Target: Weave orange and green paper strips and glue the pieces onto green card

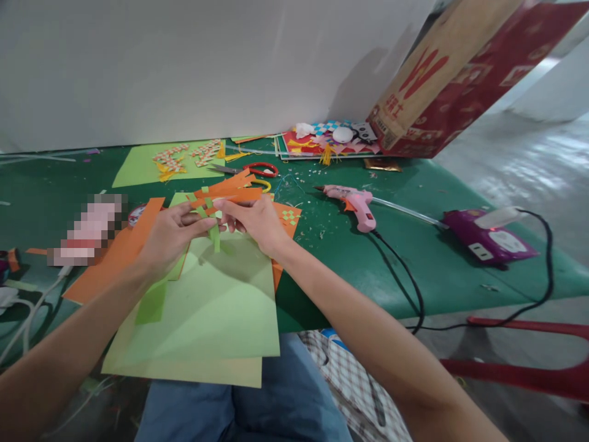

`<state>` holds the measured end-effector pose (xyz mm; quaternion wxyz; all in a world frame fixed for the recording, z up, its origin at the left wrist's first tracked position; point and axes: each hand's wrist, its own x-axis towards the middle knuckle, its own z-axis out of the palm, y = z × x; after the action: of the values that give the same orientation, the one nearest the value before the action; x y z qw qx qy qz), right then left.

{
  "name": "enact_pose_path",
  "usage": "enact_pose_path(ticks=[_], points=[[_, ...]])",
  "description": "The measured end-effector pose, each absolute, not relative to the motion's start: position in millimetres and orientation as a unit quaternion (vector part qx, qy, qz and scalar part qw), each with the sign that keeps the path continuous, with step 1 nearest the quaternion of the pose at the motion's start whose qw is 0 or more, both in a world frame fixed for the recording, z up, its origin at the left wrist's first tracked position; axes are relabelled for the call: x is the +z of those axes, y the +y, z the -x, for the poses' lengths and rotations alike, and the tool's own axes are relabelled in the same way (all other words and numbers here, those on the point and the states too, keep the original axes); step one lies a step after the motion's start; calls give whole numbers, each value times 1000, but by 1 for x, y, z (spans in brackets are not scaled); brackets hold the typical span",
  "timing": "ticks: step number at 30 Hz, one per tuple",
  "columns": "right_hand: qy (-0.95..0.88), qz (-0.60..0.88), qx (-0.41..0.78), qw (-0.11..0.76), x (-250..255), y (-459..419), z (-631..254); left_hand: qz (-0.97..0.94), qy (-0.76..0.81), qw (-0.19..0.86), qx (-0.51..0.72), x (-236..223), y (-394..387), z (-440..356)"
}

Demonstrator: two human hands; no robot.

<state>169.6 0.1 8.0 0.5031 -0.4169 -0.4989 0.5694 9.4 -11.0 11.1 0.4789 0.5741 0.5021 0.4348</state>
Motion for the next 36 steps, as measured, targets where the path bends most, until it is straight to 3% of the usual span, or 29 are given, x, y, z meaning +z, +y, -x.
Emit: enact_pose_path(ticks=[13, 22, 31, 36], points=[[-472, 418, 562, 535, 5, -1, -167, -572, 512, 469, 438, 10, -13, -13], [-501, 452, 538, 505, 10, -1, -169, -581, 499, 473, 436, 12, -13, -12], [-447, 444, 579, 518, 5, 1, -169, -577, 471, 481, 462, 12, -14, -14], [-468, 411, 616, 482, 7, 0, -170, -579, 480, 467, 465, 15, -15, -15]])
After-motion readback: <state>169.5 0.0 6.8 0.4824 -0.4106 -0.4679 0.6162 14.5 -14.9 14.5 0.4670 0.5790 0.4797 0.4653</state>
